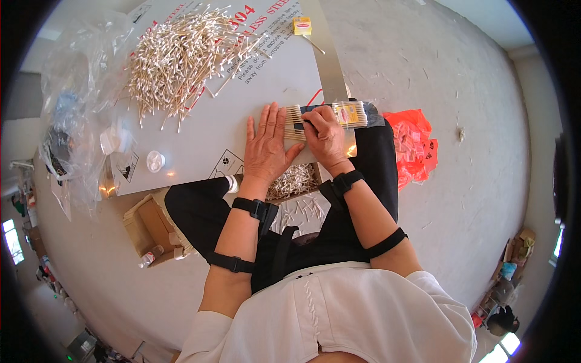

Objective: Arranging and packaging small matchstick-like components into small plastic and cardboard containers.

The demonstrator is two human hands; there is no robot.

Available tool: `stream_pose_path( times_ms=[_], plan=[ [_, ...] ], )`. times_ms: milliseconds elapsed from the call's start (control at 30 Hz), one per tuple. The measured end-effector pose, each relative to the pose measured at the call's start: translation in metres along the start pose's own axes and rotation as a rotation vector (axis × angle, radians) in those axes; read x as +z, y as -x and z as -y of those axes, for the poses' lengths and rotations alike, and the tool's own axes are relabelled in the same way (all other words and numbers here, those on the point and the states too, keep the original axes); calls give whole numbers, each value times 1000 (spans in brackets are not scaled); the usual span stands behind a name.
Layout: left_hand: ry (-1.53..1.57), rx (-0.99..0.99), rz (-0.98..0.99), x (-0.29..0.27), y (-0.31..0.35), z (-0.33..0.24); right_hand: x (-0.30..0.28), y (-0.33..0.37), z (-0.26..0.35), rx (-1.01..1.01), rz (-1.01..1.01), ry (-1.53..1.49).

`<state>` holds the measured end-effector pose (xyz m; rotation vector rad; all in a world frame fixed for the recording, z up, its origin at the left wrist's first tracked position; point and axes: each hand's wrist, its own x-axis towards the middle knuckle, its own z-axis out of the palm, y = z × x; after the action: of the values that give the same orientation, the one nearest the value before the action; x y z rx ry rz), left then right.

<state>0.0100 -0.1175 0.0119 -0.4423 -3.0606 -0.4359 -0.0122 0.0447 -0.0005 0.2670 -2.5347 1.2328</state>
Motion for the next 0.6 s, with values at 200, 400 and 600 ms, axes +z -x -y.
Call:
stream_pose_path(
  times_ms=[200, 400, 600],
  plan=[
    [8, 5, -43, 2, 0, 0, 0, 1, -3, -30, 6, 5],
    [-6, 11, -24, 1, 0, 1, 0, -1, 2, 43, -11, -33],
    [8, 3, -50, 3, 1, 1, 2, -8, 6, 58, 14, 27]
  ],
)
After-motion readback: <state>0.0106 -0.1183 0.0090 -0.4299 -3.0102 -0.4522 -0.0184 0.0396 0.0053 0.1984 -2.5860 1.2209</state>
